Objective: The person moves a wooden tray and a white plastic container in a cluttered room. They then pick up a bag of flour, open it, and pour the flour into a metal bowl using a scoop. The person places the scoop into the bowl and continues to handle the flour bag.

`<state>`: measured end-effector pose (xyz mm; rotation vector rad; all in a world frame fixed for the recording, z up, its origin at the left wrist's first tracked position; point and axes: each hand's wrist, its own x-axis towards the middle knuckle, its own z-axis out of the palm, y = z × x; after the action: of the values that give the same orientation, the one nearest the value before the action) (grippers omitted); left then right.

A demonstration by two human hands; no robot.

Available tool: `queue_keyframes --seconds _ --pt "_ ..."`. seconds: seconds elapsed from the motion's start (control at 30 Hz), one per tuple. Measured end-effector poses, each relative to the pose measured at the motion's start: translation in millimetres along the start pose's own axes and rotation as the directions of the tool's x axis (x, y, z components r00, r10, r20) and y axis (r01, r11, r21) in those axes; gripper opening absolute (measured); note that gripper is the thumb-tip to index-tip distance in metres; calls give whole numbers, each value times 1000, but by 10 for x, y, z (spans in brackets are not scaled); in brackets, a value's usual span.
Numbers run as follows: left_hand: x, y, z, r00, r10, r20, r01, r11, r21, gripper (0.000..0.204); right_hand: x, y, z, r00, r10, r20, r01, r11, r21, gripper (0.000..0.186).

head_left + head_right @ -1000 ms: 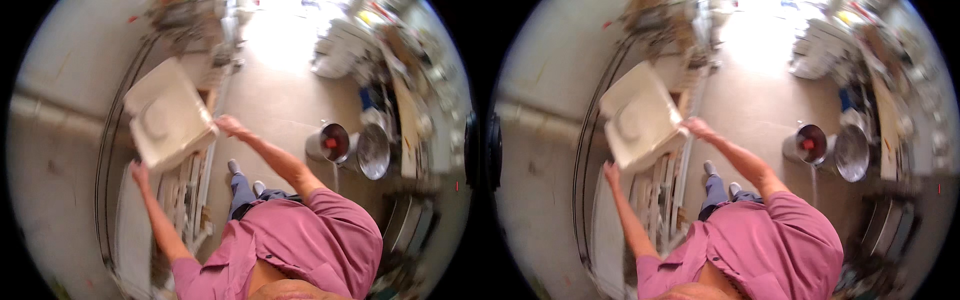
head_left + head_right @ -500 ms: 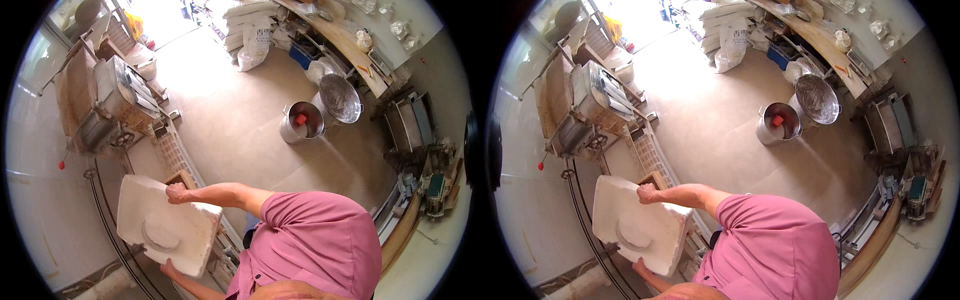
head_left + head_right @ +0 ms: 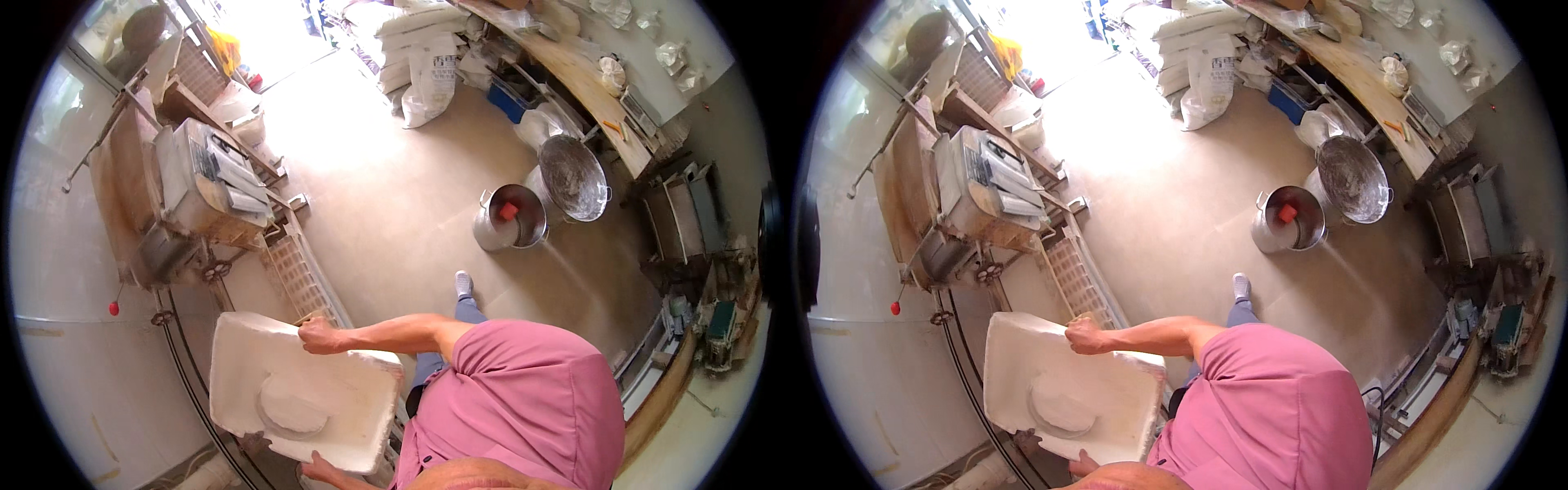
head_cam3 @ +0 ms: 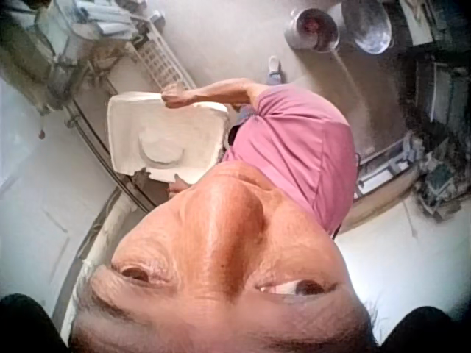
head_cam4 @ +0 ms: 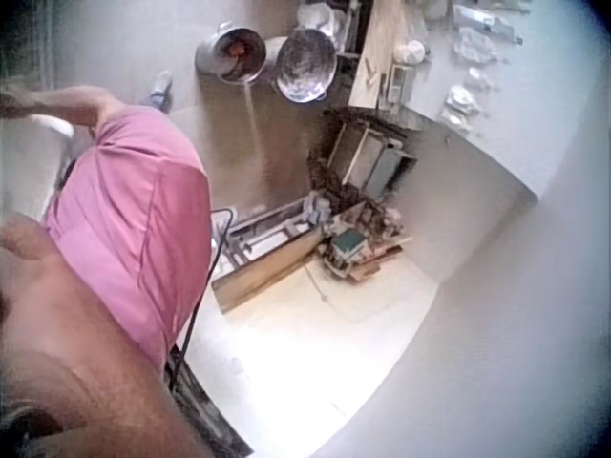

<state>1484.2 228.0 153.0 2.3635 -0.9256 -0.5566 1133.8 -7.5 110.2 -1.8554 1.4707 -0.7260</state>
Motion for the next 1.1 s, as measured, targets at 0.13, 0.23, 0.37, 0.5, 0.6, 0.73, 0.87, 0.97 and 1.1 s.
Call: queue_keyframes --seconds 0.13,0.23,0.37,0.5,0.6,0.73,0.87,0.97,1.1 --pt "-347 -70 308 998 7 -68 10 968 251 39 -325 386 -491 998 17 -64 -17 1000 12 17" --pt "-1142 861 683 999 -34 -42 41 985 170 38 -505 935 -906 996 68 -60 -70 997 -22 17" --pt "-1922 1593 1251 999 50 11 -50 998 48 35 -727 1564 -1709 991 107 -74 -108 994 -4 16" --pt "-1924 1831 2114 969 201 140 -138 920 -366 38 -870 2290 -2572 965 198 -173 -212 975 -68 15" --pt "-1854 2507 2767 935 237 263 -216 970 -107 35 -889 2891 -3229 927 307 -216 -326 943 -59 14" --pt "-2243 3879 3650 861 362 357 -351 931 -97 26 -972 3835 -3918 770 452 -450 -499 866 17 14" --pt "-1979 4707 4695 697 576 428 -540 814 -215 27 -1042 4570 -4780 663 537 -523 -599 798 59 15" --pt "-2224 5793 5380 554 642 530 -502 765 -403 28 -1089 5184 -5328 547 517 -658 -651 757 54 15" --pt "-2381 6901 6633 279 746 604 -680 598 -424 33 -1380 5922 -6122 323 545 -774 -730 664 163 16"
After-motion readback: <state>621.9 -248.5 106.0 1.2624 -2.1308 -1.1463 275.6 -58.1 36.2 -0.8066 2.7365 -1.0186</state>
